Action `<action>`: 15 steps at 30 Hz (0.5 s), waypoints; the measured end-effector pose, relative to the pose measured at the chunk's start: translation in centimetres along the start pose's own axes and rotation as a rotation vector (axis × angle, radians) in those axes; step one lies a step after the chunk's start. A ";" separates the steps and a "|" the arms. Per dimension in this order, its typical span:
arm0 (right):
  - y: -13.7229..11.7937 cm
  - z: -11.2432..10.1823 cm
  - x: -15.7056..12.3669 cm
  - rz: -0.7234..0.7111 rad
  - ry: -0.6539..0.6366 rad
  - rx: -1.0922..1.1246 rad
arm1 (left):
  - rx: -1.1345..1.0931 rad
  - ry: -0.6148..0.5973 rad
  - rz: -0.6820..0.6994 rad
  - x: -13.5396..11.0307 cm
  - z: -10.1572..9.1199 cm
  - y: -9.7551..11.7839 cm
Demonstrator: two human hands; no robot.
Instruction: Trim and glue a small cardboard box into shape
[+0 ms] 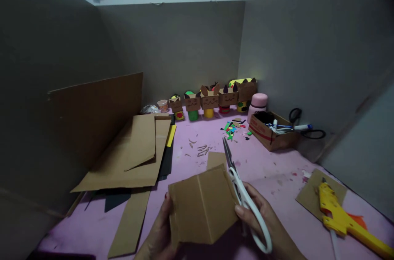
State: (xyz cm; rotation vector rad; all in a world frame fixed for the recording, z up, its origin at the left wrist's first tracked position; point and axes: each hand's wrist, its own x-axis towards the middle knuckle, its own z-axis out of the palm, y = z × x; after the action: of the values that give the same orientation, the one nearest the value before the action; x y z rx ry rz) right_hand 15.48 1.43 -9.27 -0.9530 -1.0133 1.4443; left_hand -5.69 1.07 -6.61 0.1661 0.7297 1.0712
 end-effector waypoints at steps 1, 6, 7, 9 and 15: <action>0.0 -0.1 0.0 0.028 -0.004 0.019 | 0.006 -0.021 -0.016 0.1 0.1 0.0; -0.1 0.0 -0.4 0.141 0.001 0.069 | 0.021 -0.094 -0.037 0.3 -0.2 -0.2; -0.1 0.1 -0.4 0.153 0.002 0.065 | 0.016 -0.110 -0.043 0.3 -0.3 -0.2; -0.1 0.3 -0.6 0.158 -0.002 0.053 | 0.013 -0.147 -0.055 0.3 -0.5 -0.2; 0.5 0.2 -0.6 0.146 0.024 0.004 | 0.103 -0.134 -0.003 0.0 -0.6 -0.3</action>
State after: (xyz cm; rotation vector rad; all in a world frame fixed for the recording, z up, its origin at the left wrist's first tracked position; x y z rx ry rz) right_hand 15.16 0.74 -9.65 -1.0574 -0.9388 1.5507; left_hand -5.81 0.80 -7.19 0.3221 0.6644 1.0098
